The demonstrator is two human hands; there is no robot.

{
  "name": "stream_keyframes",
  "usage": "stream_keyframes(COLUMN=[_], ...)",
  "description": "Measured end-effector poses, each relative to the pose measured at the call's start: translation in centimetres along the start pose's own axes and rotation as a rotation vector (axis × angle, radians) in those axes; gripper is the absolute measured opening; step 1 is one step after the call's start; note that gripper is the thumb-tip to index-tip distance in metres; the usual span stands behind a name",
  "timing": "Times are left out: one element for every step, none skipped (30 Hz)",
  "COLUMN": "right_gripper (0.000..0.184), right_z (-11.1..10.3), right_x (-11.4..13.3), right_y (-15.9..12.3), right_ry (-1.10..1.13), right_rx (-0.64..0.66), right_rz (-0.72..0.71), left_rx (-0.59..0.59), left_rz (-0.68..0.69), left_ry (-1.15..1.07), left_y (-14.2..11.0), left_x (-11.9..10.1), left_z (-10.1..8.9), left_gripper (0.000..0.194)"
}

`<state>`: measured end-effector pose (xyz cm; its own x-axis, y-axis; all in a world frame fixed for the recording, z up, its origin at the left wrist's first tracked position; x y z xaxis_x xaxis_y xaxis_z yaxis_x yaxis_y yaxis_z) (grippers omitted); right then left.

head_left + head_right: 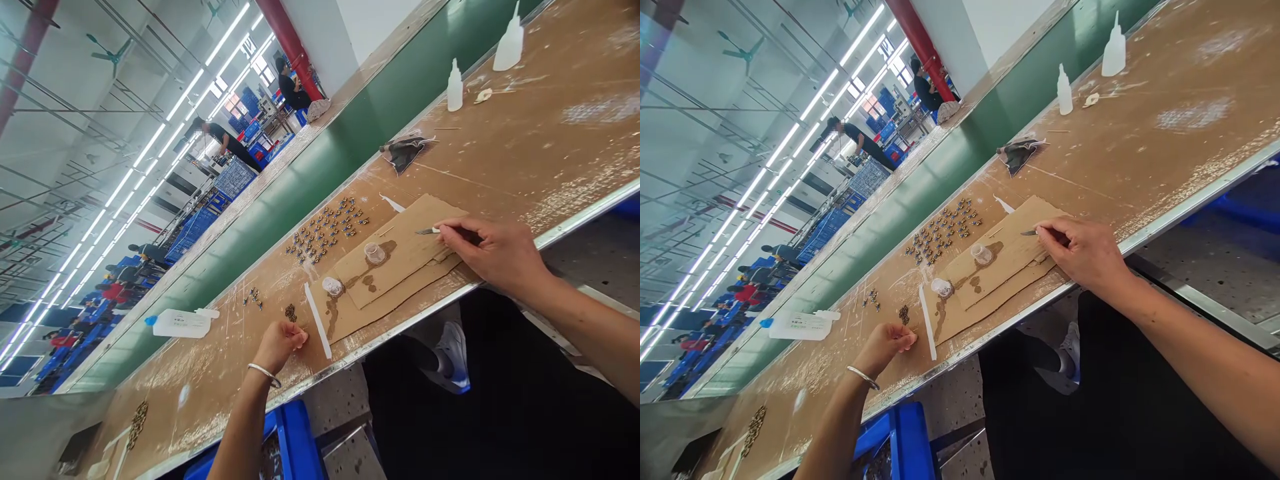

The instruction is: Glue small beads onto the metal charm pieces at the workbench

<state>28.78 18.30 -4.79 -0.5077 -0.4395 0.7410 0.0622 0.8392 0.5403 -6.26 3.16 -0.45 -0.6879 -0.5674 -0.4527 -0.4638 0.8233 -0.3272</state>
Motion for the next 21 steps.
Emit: stream_keyframes(right_gripper=[0.034,0.035,0.035,0.035,0.036,0.036,0.036,0.036,0.037,0.037,0.037,0.037,0.037,0.037,0.036,0.036,0.036,0.036,0.036,0.037,0.037], right_z=[0.0,0.0,0.0,0.0,0.0,0.0,0.0,0.1,0.1,0.0,0.0,0.0,0.0,0.0,0.0,0.0,0.1,0.1,0.1,0.2,0.2], right_x=[0.0,0.0,0.0,0.0,-0.1,-0.1,-0.1,-0.1,0.0,0.0,0.1,0.1,0.1,0.1,0.1,0.1,0.0,0.0,-0.1,-0.2,-0.2], right_y=[0.0,0.0,0.0,0.0,0.0,-0.1,-0.1,-0.2,-0.2,-0.2,-0.2,-0.2,-0.2,-0.2,-0.1,-0.2,-0.2,-0.2,-0.2,-0.2,-0.3], right_ry=[-0.001,-0.002,-0.004,-0.006,-0.007,-0.007,-0.007,-0.009,-0.012,-0.017,-0.023,-0.030,-0.038,-0.045,-0.052,-0.059,-0.066,-0.074,-0.081,-0.087,-0.092], right_rx=[0.005,0.011,0.014,0.018,0.020,0.022,0.024,0.026,0.027,0.026,0.025,0.023,0.022,0.022,0.024,0.026,0.029,0.029,0.029,0.026,0.023], right_rz=[0.009,0.017,0.026,0.034,0.041,0.047,0.052,0.059,0.066,0.074,0.082,0.089,0.095,0.100,0.103,0.106,0.109,0.111,0.114,0.115,0.115], left_rx=[-0.008,-0.018,-0.030,-0.043,-0.058,-0.074,-0.090,-0.107,-0.127,-0.149,-0.175,-0.200,-0.224,-0.245,-0.264,-0.281,-0.297,-0.312,-0.326,-0.342,-0.356], left_rz=[-0.001,-0.002,-0.002,-0.002,-0.002,-0.002,-0.001,-0.001,0.000,0.001,0.003,0.005,0.007,0.009,0.014,0.021,0.029,0.039,0.049,0.059,0.071], left_ry=[-0.003,-0.007,-0.012,-0.017,-0.021,-0.026,-0.031,-0.036,-0.041,-0.046,-0.052,-0.058,-0.065,-0.071,-0.077,-0.083,-0.088,-0.093,-0.098,-0.099,-0.100], left_y=[-0.1,-0.2,-0.3,-0.4,-0.6,-0.7,-0.9,-1.0,-1.3,-1.5,-1.8,-2.1,-2.5,-2.9,-3.3,-3.6,-3.9,-4.2,-4.4,-4.6,-4.7], left_x=[0.0,0.1,0.2,0.3,0.5,0.8,1.0,1.3,1.7,2.0,2.3,2.5,2.7,2.9,3.0,3.0,3.0,3.0,2.9,2.9,2.8], left_z=[0.0,-0.1,-0.2,-0.2,-0.3,-0.3,-0.3,-0.2,-0.1,0.1,0.3,0.5,0.8,1.0,1.3,1.5,1.7,1.9,2.0,2.1,2.2], left_gripper=[0.022,0.022,0.023,0.023,0.023,0.023,0.023,0.023,0.022,0.021,0.020,0.021,0.023,0.025,0.026,0.027,0.027,0.027,0.028,0.027,0.027])
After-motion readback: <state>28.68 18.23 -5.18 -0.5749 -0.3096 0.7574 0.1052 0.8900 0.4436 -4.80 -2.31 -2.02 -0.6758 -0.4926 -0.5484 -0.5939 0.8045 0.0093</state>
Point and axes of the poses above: each hand's wrist, its own y-axis towards the middle knuckle, its own z-axis out of the palm, x = y × z, the point moved 3 cm from there along y, towards the middle knuckle, and after that the axes turned 3 degrees about -x, right-handed, at the moved point
